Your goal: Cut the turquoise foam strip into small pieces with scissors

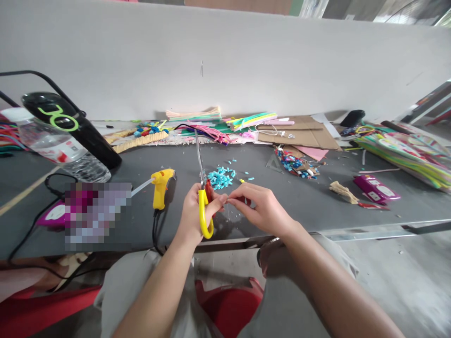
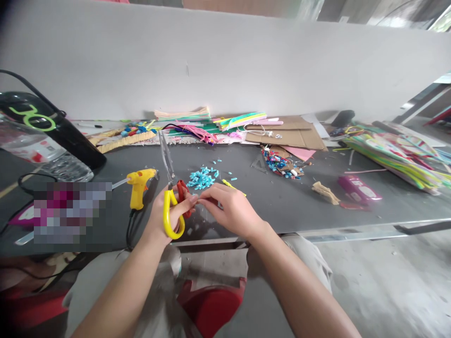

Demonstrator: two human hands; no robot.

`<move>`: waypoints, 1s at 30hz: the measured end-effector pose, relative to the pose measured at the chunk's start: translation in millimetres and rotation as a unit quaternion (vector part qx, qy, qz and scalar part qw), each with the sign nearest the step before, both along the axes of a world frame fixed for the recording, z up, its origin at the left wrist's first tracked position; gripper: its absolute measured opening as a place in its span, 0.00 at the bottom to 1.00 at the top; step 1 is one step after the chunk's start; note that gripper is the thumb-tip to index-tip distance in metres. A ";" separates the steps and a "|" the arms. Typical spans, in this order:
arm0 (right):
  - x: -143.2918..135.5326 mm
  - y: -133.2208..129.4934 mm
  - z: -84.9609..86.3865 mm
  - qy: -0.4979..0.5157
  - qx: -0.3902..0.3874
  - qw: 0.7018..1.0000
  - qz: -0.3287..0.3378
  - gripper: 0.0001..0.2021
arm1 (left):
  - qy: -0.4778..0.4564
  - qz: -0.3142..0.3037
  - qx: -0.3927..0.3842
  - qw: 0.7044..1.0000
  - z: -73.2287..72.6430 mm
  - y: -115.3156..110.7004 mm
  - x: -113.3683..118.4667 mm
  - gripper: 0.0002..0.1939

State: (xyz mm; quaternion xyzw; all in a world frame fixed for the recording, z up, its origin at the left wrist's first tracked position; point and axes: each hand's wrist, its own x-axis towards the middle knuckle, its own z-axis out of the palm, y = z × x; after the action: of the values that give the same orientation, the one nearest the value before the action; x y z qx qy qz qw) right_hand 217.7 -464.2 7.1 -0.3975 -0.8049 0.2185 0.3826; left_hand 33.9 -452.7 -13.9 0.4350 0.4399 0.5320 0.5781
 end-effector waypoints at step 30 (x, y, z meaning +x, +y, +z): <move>8.8 2.9 2.0 0.001 -0.041 0.999 0.009 0.07 | 0.060 0.017 0.003 0.998 6.9 0.0 -3.5 0.25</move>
State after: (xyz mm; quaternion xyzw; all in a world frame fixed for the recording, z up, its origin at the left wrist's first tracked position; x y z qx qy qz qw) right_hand 226.5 -461.4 9.1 -0.4051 -0.7985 0.2554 0.3647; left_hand 30.4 -452.7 -7.0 0.4597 0.4796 0.5162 0.5405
